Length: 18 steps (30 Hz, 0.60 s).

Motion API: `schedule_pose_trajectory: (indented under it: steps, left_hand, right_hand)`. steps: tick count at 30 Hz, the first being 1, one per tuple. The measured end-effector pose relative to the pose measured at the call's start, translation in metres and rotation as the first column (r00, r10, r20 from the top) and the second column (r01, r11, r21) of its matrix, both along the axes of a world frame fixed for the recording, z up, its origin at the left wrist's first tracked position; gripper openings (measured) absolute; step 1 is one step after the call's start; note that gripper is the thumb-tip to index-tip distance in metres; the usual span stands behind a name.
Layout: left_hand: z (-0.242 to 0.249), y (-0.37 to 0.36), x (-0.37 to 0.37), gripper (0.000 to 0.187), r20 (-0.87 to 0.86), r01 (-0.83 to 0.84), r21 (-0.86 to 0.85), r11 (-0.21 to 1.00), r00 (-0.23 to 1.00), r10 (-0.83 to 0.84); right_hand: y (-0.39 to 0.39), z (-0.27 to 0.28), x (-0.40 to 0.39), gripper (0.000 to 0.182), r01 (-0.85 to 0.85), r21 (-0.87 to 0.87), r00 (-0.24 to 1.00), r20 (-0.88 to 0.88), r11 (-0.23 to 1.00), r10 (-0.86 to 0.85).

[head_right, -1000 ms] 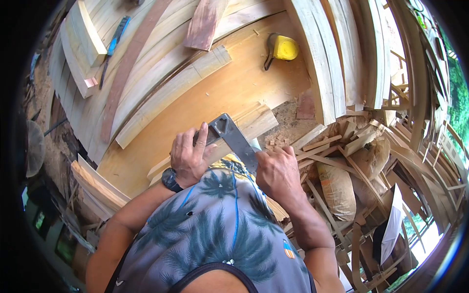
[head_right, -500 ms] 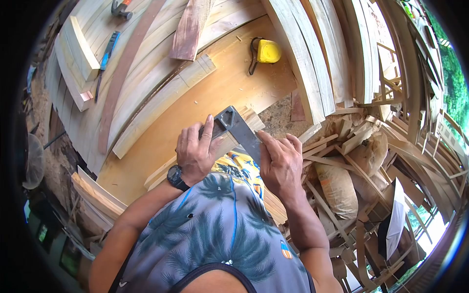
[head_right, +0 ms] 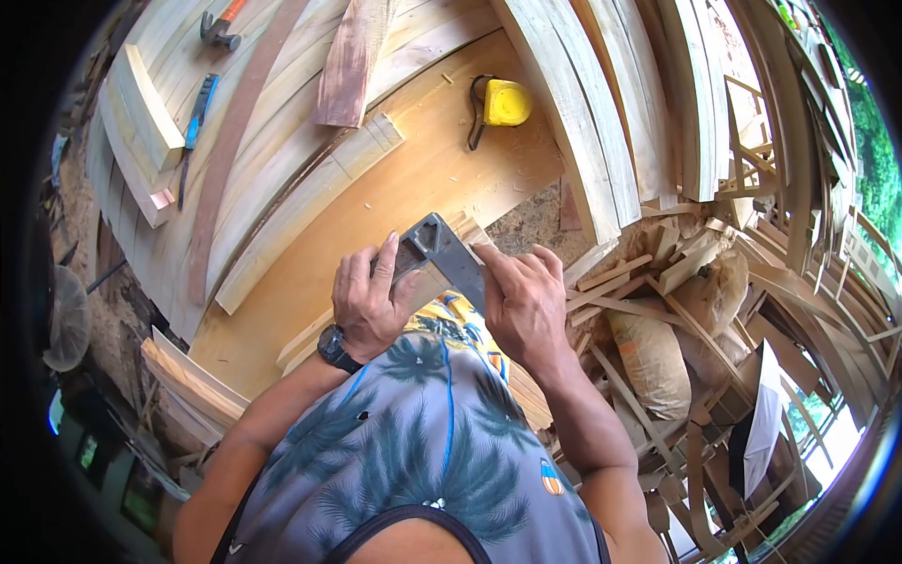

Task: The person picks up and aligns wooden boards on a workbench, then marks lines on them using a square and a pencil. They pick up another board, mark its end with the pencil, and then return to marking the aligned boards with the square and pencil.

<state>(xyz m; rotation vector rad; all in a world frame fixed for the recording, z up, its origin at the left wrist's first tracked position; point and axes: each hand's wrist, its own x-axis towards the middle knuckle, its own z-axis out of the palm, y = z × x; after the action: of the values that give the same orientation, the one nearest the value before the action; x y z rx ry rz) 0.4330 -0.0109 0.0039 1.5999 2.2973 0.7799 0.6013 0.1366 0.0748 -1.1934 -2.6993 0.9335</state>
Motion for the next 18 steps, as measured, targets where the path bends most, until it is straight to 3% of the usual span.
schedule_pose_trajectory:
  steps: [10,13,15,18]
  left_hand:
    - [0.001,0.002,0.0,0.054,0.009,-0.015,0.015,1.0,1.0,0.015]
    - [0.002,0.002,-0.001,0.055,0.019,-0.002,-0.001,1.0,1.0,0.002]
    - [0.002,0.002,-0.001,0.055,0.023,-0.005,0.006,1.0,1.0,0.005]
    - [0.002,0.003,-0.002,0.057,0.019,0.007,0.031,0.999,1.0,-0.007]
  right_hand:
    - [0.008,-0.01,-0.008,0.025,-0.019,-0.089,1.0,-0.013,0.996,0.018]
    - [0.006,-0.002,0.002,0.026,-0.1,-0.041,0.994,0.048,0.994,0.102]
    - [0.009,0.014,0.016,0.027,-0.223,-0.104,0.92,0.306,0.969,0.244]
    - [0.001,0.003,0.051,0.027,-0.12,-0.084,0.942,0.307,0.989,0.14]
